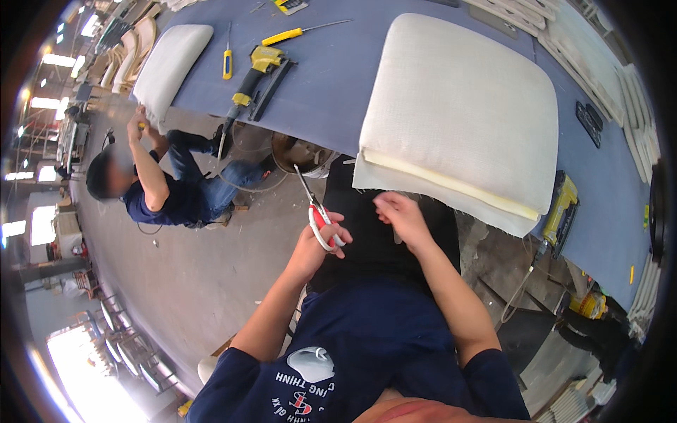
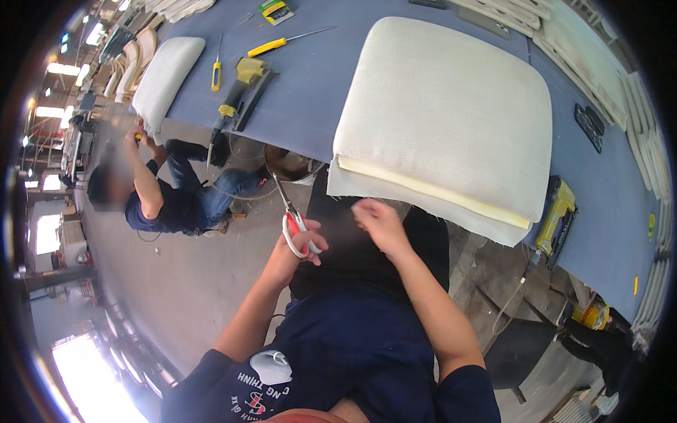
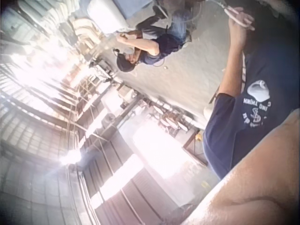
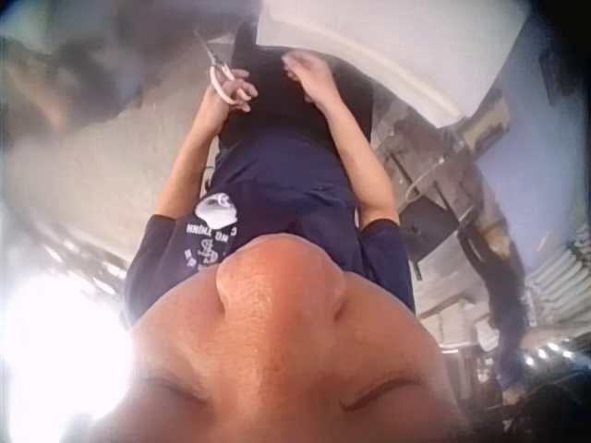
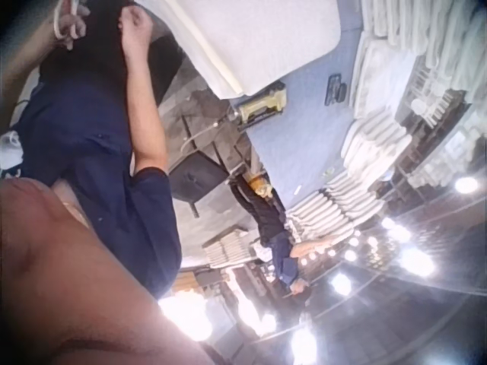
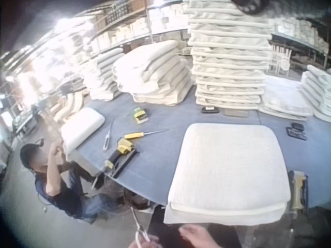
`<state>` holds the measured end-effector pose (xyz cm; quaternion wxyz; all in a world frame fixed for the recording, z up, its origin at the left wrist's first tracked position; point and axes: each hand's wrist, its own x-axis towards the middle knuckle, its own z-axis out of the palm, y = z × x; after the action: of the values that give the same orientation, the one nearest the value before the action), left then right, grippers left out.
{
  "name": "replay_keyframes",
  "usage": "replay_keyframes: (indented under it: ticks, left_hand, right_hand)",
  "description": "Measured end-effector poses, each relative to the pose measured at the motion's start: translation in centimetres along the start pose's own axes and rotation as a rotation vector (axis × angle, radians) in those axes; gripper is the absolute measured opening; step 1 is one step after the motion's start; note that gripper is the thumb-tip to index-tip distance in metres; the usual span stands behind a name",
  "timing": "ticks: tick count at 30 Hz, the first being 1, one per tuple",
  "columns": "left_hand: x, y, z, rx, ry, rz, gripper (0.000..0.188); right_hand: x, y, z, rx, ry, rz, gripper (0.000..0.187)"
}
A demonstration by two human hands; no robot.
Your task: The person trims excess fabric from a cushion using scissors, then uses a staple gun to secure the fabric around the cushion edges. The person repeatedly folds and staples the fabric to ensure a tight fit.
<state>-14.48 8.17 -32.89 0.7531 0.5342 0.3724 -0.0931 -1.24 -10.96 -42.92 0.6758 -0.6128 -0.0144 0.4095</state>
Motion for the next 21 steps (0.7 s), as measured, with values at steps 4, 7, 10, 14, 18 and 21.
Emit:
replay_keyframes:
  ticks: [4, 7, 10, 14, 18, 21]
  left_hand:
    - [0.0, 0.0, -2.1, 0.572, 0.047, 0.169, 0.039]
    - [1.1, 3.0, -2.2, 0.921, 0.207, 0.351, 0.036]
    - [2.9, 8.7, -1.5, 1.160, 0.366, 0.619, 0.040]
    - [4.2, 16.2, 0.8, 1.112, 0.605, 0.898, 0.052]
    - [3.9, 16.9, 5.1, 0.969, 0.425, 0.998, 0.046]
    - [3.3, 12.1, 8.6, 0.963, 0.128, 0.846, 0.037]
  right_hand:
    - [-4.6, 4.6, -5.9, -0.754, 0.268, -0.188, 0.022]
    - [-7.2, 9.0, -10.2, -0.683, 0.274, -0.146, 0.019]
    - [-5.8, 9.6, -11.3, -0.248, 0.459, -0.149, 0.018]
    - [-4.5, 10.4, -11.8, -0.531, 0.482, -0.079, 0.016]
    - [-4.6, 10.8, -11.9, -0.400, 0.481, -0.106, 0.017]
    - [-4.5, 10.3, -12.0, -0.220, 0.510, -0.078, 0.016]
